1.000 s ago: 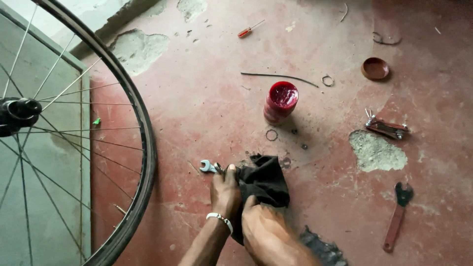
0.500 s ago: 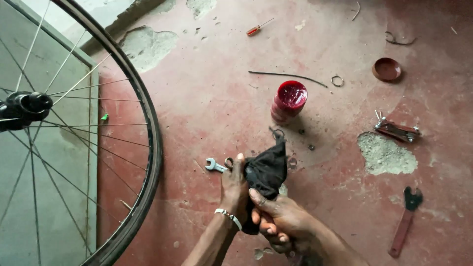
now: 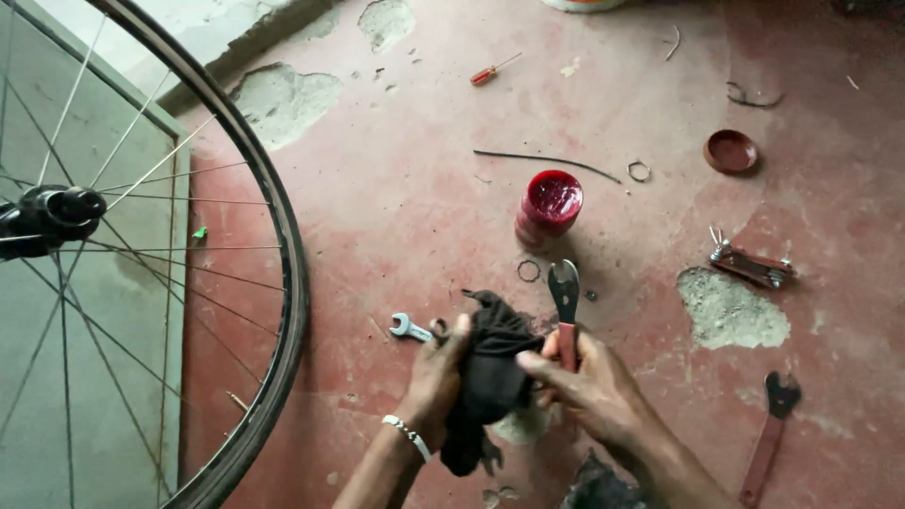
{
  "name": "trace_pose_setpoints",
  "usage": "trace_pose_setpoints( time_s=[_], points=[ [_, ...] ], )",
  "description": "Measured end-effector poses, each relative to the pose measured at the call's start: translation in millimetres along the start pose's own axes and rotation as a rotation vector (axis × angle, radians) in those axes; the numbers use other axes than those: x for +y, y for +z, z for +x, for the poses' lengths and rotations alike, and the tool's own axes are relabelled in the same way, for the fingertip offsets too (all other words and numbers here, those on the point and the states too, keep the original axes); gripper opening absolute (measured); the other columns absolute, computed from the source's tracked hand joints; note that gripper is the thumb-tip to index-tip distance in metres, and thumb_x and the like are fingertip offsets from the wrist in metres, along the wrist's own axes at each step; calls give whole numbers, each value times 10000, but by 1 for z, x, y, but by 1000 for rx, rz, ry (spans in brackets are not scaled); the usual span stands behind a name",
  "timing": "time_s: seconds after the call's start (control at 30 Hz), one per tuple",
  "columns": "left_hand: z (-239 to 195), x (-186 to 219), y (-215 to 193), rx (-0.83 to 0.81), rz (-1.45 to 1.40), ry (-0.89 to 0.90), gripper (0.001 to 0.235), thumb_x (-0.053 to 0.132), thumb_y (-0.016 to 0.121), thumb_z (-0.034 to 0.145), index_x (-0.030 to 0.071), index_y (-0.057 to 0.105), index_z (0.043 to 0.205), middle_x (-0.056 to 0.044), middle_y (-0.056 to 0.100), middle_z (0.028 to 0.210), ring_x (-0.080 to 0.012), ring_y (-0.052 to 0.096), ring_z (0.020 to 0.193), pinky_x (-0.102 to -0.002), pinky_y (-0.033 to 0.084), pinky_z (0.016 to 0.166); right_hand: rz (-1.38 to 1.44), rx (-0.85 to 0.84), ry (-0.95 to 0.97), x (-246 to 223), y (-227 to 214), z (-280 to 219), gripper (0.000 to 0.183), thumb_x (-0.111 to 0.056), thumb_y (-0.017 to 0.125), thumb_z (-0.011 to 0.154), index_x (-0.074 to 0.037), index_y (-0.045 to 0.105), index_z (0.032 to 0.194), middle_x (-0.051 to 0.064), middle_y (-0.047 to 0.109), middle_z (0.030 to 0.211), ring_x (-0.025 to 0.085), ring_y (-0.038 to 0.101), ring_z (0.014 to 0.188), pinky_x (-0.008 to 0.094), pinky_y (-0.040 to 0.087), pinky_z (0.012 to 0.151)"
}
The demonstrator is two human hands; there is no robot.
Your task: The person cleans the hub of a bicycle wheel with a cloth, then uses a wrench to tighten the axle nuts. They spin the wheel to test the movement and continue adjusting the nuts with the wrench.
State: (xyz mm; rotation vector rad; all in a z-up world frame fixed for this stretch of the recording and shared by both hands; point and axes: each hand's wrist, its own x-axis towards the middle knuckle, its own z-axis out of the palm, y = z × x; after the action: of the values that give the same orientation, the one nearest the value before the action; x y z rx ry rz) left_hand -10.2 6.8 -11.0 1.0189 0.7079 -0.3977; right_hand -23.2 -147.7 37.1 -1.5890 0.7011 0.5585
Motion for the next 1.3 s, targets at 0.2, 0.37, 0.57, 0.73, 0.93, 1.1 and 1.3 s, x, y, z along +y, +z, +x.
trace_pose_setpoints(
  time_s=[0.2,0.37,0.57,0.73,0.93,1.1,1.3],
  points=[
    [-32,17,8,-204,181,-76,282,367,547,872,110,597,977,-16,593,800,-132,574,693,-294,479,551,506,88,-154,43,10,29,451,202,603,510,-131,343,669,49,359,551,151,369,455,280,341,439],
    [-71,59,4,96,861,333,412,429,404,906,129,684,868,-37,683,569,-127,585,458,-301,462,499,-294,315,-399,40,-1,22,411,-57,772,603,-146,371,619,-29,401,581,97,361,591,240,331,567],
    [-123,108,-30,139,564,539,339,277,520,869,117,548,1166,-23,650,908,-97,613,861,-239,491,766,-590,71,-261,-61,49,-64,406,-430,622,830,-109,410,699,24,571,636,175,606,335,303,408,463],
    [-176,162,-64,494,500,622,352,294,449,906,169,611,1192,-4,543,600,-95,409,485,-257,359,483,-432,-101,-307,-111,117,-105,386,-421,623,830,-104,500,646,36,519,525,135,439,440,289,356,423],
    [-288,237,-75,1221,701,1113,309,234,400,1048,50,648,1045,-21,524,636,-186,532,590,-334,388,580,-189,-576,-207,-181,226,-178,396,-390,485,911,-28,646,900,74,490,570,149,420,329,273,310,245],
    [-340,267,-123,1596,1068,1215,158,37,565,1146,-105,634,1123,-201,420,916,-338,424,859,-405,345,637,81,-688,-82,-206,314,-212,483,-437,451,863,5,520,1046,194,687,1045,120,295,363,249,313,349],
    [-332,276,-145,1348,1011,457,322,470,595,881,149,623,878,-124,678,771,-389,634,664,-492,428,546,417,-325,140,-197,364,-223,298,-238,637,913,-65,463,743,24,371,664,119,318,506,236,283,356]
  ],
)
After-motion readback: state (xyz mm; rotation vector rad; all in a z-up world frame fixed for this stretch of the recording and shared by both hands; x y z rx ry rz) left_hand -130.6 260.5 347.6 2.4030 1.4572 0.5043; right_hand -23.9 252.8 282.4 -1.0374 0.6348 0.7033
